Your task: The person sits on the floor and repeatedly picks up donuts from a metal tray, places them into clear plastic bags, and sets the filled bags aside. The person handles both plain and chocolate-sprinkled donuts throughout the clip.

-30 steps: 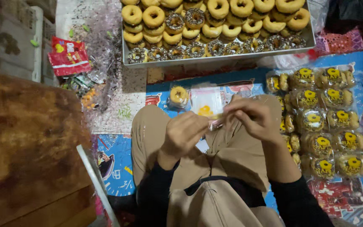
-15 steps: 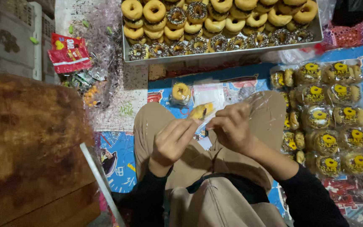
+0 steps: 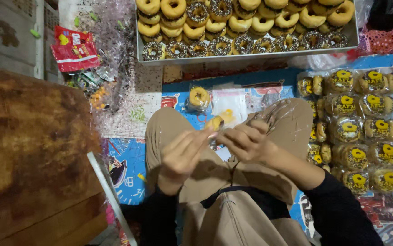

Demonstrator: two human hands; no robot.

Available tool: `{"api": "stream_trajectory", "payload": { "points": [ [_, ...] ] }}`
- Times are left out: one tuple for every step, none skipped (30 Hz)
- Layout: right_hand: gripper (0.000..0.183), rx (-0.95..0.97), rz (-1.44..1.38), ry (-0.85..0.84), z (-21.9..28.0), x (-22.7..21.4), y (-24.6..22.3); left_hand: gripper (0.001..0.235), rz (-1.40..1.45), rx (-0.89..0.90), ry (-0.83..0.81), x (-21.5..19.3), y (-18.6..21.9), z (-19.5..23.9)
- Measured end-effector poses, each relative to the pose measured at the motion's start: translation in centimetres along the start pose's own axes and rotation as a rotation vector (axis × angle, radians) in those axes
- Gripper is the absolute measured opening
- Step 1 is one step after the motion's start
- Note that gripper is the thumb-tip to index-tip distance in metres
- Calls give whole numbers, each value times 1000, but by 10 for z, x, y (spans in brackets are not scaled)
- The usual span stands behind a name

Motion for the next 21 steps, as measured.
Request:
{"api": "stream_trajectory", "payload": {
  "points": [
    [34, 88, 49, -106, 18, 17, 19, 30, -31, 58, 6, -5, -4, 0],
    [38, 238, 80, -293, 38, 33, 36, 23, -2, -24, 22, -9, -12, 1],
    [43, 393, 85, -531, 55, 47, 57, 17, 26, -105, 38, -13, -20, 3],
    [48, 479, 32, -691, 66, 57, 74, 12, 50, -189, 60, -15, -26, 7],
    [51, 546, -94, -730, 70, 64, 87, 6, 159, -314, 77, -12, -33, 11],
    [55, 612, -225, -761, 67, 71, 97, 2, 265, -433, 90, -4, -41, 14],
    [59, 676, -358, -789, 60, 78, 104, 6, 370, -552, 103, 6, -49, 17],
    [63, 745, -496, -825, 54, 85, 103, 6, 278, -676, 57, 16, -56, 25],
    [67, 814, -636, -858, 47, 93, 99, 8, 184, -798, 9, 28, -65, 34],
    [66, 839, -1149, -556, 34, 101, 83, 11, 94, -920, -43, 42, -72, 45],
    [60, 729, -1271, -391, 22, 110, 71, 12, 143, -1000, -70, 57, -79, 55],
    [55, 603, -1385, -228, 11, 118, 60, 14, 187, -1079, -90, 72, -87, 64],
    [42, 795, -1340, -47, 8, 135, 55, 17, 233, -1157, -110, 85, -96, 75],
    [30, 981, -1284, 132, 7, 154, 49, 17, 278, -1127, 21, 92, -105, 84],
    [22, 1164, -1213, 309, 12, 171, 42, 18, 321, -1092, 151, 100, -113, 92],
    [20, 1229, -1202, 402, 17, 187, 32, 19, 368, -1050, 278, 107, -121, 101],
    [21, 1293, -1189, 495, 25, 201, 21, 17, 252, -1023, 274, 109, -123, 114],
    [23, 1358, -1168, 592, 37, 212, 10, 15, 142, -994, 265, 108, -119, 132],
    [18, 1442, -1276, 582, 51, 223, -5, 13, 32, -963, 255, 107, -113, 151],
    [13, 1528, -1384, 573, 65, 232, -18, 13, -40, -1096, 147, 110, -105, 175],
    [14, 1663, -1463, 531, 79, 238, -27, 15, -114, -1224, 35, 114, -96, 198]
  ]
}}
Point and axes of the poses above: each hand's wrist, its own z-axis away from the middle knuckle, its own x-axis out of the palm, y = z × x, the point moved 3 cm from there along -z, towards the middle knuckle, and after that the axes turned 15 degrees about -z, right-handed, at the moved point
